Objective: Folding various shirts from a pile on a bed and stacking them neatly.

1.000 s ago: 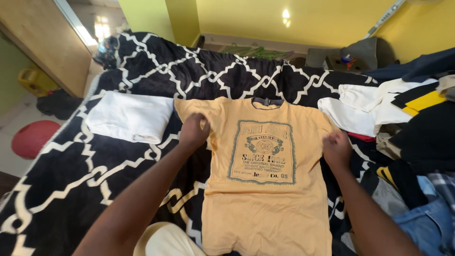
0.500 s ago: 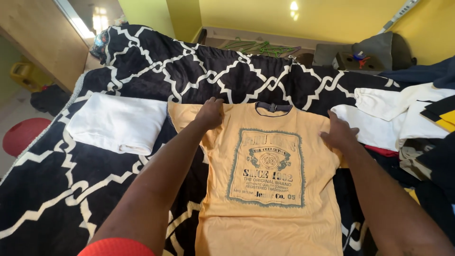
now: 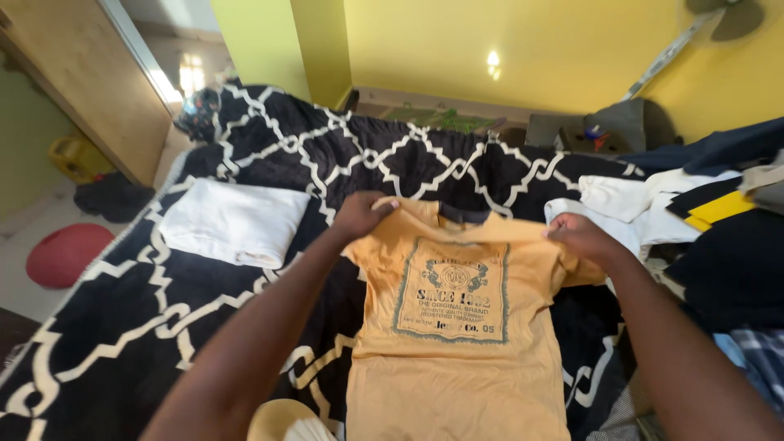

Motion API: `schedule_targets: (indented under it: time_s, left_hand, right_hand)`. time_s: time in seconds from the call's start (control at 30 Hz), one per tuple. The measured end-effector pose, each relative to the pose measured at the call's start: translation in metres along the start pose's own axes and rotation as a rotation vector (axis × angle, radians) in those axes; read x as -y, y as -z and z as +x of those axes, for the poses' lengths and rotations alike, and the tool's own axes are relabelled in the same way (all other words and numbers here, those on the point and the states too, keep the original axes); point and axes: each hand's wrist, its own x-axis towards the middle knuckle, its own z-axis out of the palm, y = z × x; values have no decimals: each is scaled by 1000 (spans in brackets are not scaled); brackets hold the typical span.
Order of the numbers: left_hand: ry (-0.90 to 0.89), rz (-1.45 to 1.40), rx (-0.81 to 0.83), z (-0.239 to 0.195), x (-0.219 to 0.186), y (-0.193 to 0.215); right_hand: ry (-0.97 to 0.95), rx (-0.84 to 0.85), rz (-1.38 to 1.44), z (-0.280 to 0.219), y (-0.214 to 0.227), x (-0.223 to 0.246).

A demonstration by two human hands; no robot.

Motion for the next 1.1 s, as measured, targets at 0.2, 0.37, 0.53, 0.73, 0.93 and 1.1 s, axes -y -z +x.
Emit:
schedule_targets:
  time_s: [0.2,0.37,0.53,0.73,0.93,1.1]
  left_hand:
    - [281,-264,76,-65,-8,-23]
    - [161,-15,181,-103,-30,-17]
    - [172,154,145,-83,23,-64]
    - [229,58,228,-81,6,-26]
    - [486,-968,286,-109,-8,2]
    - [547,-866,158,-82,33,-69]
  right_hand:
    - [-79,445,470,-65,4,16]
    - [-72,572,-662,-108,-33,49]
    - [76,323,-237,-113,-75,12]
    - [54,214,120,-166,-52,73]
    - [45,329,576,-164,-29,63]
    - [-85,135,587,-152,-75,58]
